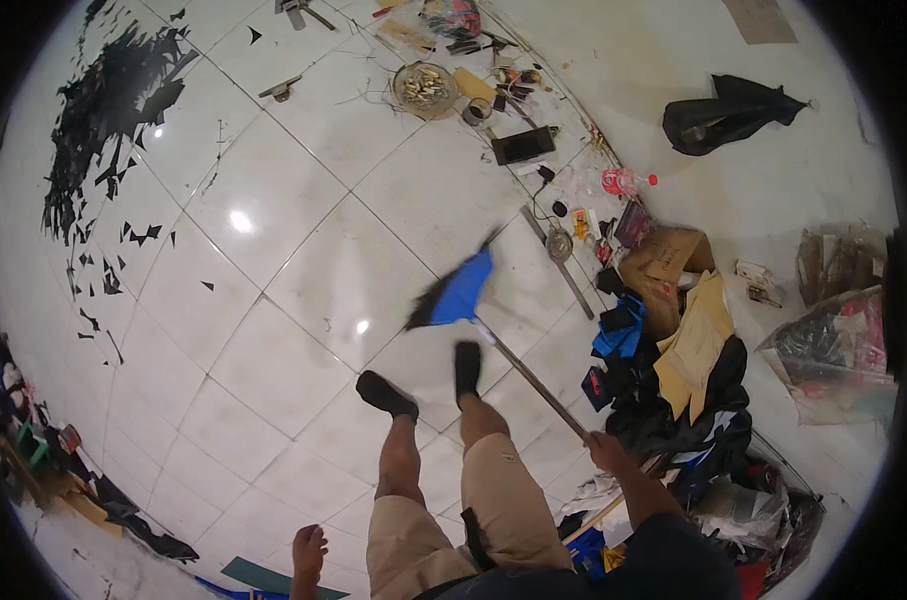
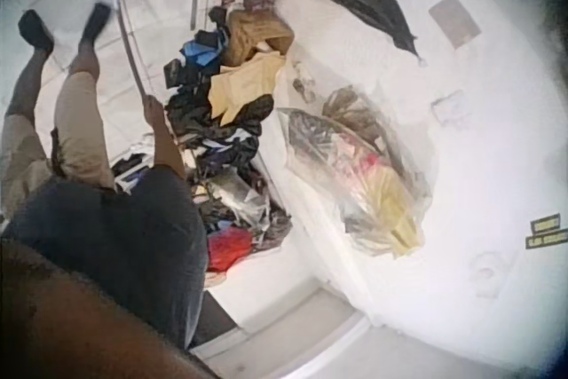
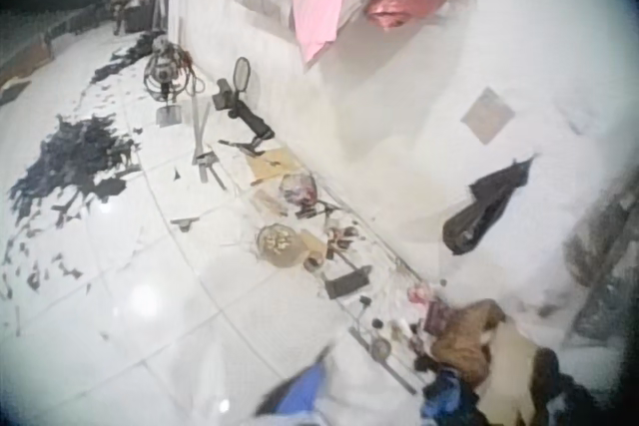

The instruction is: The person sweeps black fabric scraps into a pile using a broom and then picks up the brush part of the broom to sweep smaller scraps together by hand.

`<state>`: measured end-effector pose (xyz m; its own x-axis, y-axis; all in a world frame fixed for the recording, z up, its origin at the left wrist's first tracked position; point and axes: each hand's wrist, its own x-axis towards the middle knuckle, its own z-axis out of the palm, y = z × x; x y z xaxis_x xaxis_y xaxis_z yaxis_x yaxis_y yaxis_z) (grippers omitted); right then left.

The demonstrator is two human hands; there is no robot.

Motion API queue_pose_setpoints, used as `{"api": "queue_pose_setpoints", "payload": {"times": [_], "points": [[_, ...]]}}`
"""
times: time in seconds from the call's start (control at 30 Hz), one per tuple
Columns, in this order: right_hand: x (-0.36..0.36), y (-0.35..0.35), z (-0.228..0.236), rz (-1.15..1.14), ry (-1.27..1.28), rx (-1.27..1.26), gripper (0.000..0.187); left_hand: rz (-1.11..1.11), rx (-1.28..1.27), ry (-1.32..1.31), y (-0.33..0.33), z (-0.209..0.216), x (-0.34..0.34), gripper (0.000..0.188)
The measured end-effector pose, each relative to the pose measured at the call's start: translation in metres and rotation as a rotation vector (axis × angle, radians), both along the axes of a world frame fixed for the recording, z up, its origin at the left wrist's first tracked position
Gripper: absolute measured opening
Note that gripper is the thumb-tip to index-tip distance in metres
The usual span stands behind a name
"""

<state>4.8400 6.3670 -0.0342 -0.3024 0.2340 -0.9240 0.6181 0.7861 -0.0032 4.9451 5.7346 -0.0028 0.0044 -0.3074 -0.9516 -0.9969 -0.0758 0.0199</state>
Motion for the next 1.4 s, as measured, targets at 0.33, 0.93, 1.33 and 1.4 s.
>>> {"api": "queue_pose_setpoints", "payload": {"times": [0.33, 0.93, 1.33, 1.4], "points": [[0.185, 0.146, -0.09, 0.256, 0.359, 0.012, 0.045, 0.023, 0.016, -0.147, 0.06, -0.021, 0.099, 0.031], [-0.018, 0.012, -0.323, 0.134, 0.429, -0.355, 0.039, -0.693, -0.129, 0.228, 0.284, -0.125, 0.037, 0.035], [0.06, 0.015, -0.29, 0.016, 0.466, -0.769, 0.024, -0.96, -0.118, 0.052, 0.345, -0.146, -0.008, 0.052], [0.041, -0.024, -0.274, 0.15, 0.439, -0.964, 0.024, -0.595, -0.105, 0.16, 0.345, -0.156, -0.01, 0.056]]}}
